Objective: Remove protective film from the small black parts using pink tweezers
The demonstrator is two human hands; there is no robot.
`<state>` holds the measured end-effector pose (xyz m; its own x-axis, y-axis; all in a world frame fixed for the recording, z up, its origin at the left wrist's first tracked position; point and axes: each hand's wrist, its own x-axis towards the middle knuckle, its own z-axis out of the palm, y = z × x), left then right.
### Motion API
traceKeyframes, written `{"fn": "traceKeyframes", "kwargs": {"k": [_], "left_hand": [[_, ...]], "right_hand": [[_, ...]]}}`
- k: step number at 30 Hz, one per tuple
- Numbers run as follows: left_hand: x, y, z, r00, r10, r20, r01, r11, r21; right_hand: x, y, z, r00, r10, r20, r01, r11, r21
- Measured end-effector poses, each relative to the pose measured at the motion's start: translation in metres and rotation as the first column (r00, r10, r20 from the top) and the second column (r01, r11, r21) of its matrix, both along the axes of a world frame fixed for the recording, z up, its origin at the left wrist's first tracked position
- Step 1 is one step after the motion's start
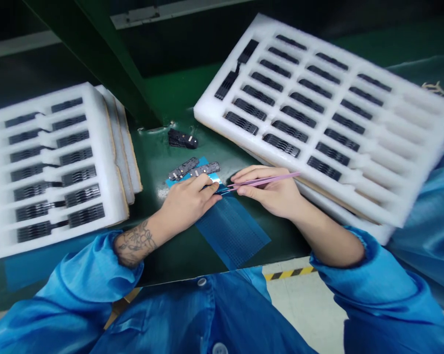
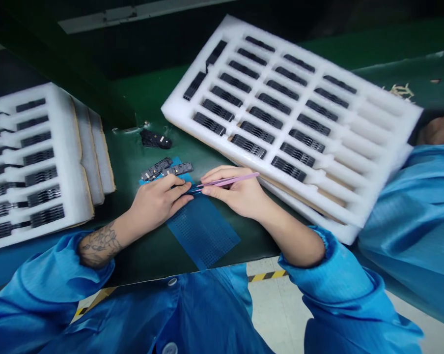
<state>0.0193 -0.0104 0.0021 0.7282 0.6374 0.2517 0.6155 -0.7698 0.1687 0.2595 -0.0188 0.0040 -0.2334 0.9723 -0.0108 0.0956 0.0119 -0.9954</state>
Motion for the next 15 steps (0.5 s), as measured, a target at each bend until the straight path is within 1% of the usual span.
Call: {"fn": "traceKeyframes", "kwargs": {"k": [2, 6, 10, 15], "left_hand": [[-0.001, 0.0, -0.002, 0.999, -0.011, 0.034, 0.011, 1.0, 0.001], [-0.002, 0.0, -0.006, 0.996, -0.014, 0.092, 0.014, 1.0, -0.003], [-0.002, 0.0, -0.008, 0.992, -0.014, 0.126, 0.017, 1.0, -0.023], [-0.002, 0.0, -0.007, 0.992, -0.014, 0.124, 0.019, 0.999, -0.041]], "right_hand": [[-0.003, -0.001, -0.001, 0.998, -0.036, 0.045, 0.035, 0.999, 0.03], [-0.008, -0.004, -0.004, 0.994, -0.079, 0.077, 0.076, 0.997, 0.031], [-0.01, -0.004, -0.002, 0.992, -0.075, 0.098, 0.072, 0.997, 0.034], [-0.012, -0.004, 0.003, 0.994, -0.063, 0.091, 0.058, 0.997, 0.047]]}}
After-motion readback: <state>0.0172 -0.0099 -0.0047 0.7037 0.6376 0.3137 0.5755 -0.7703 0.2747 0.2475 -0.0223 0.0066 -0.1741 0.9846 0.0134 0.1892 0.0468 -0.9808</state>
